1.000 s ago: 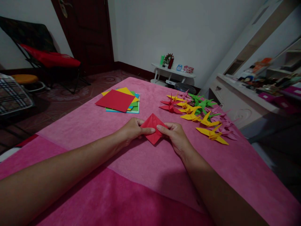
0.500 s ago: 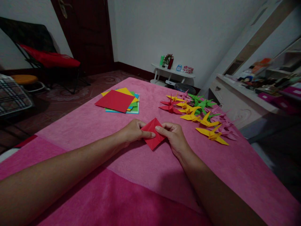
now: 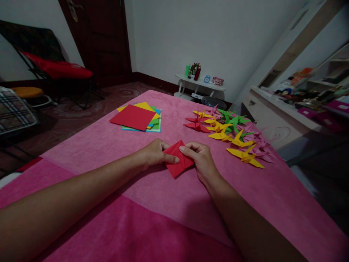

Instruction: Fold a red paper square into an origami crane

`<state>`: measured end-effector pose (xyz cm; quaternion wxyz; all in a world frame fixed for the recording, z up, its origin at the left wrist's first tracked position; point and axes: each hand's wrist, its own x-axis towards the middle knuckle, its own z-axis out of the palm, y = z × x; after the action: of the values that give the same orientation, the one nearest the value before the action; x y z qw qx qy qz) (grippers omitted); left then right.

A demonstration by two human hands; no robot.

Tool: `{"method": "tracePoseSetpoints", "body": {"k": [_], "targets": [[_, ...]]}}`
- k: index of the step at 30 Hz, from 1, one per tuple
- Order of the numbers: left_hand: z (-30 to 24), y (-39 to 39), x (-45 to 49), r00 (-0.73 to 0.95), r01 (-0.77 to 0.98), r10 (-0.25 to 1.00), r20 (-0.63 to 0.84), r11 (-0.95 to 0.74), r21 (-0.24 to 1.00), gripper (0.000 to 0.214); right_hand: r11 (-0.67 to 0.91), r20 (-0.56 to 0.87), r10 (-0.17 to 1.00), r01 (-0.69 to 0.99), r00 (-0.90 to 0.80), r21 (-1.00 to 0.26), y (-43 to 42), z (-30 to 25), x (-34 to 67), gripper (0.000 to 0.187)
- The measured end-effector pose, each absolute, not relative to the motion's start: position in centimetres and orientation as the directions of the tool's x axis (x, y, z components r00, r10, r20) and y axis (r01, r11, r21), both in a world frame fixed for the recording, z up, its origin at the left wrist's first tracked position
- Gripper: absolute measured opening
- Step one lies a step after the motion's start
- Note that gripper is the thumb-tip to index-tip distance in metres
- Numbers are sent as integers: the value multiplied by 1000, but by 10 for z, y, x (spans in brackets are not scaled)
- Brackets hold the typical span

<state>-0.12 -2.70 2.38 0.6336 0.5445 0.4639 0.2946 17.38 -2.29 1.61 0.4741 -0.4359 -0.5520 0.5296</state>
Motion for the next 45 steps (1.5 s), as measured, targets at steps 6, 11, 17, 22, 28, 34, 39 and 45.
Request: {"method": "tracePoseSetpoints", "body": {"k": [6, 11, 17, 22, 28, 34, 39, 45], "targets": [[26, -27, 0, 377, 122, 885, -273, 245, 962, 31, 58, 59, 984, -9, -170, -998, -24, 18, 172, 20], [27, -28, 1, 389, 148, 881, -271, 230, 962, 28, 96, 103, 984, -53, -143, -994, -23, 15, 173, 16], [27, -28, 2, 358, 164, 888, -290, 246, 955, 28, 135, 134, 977, -6, -167, -991, -24, 16, 169, 21], [26, -29, 3, 378, 170, 884, -275, 226, 959, 23, 174, 151, 975, 141, -163, -974, -28, 18, 165, 30], [27, -28, 4, 488, 150, 831, -267, 221, 964, 22, 217, 188, 973, 253, -133, -943, -29, 14, 167, 40], [28, -29, 5, 437, 121, 855, -279, 251, 960, 25, 94, 84, 990, 83, -117, -992, -23, 12, 166, 48], [26, -26, 4, 216, 78, 949, -229, 217, 973, 30, -57, -50, 982, -33, -180, -998, -22, 20, 169, 47], [22, -24, 3, 177, 57, 965, -195, 188, 981, 35, -79, -66, 963, -38, -260, -996, -23, 20, 171, 33]]}}
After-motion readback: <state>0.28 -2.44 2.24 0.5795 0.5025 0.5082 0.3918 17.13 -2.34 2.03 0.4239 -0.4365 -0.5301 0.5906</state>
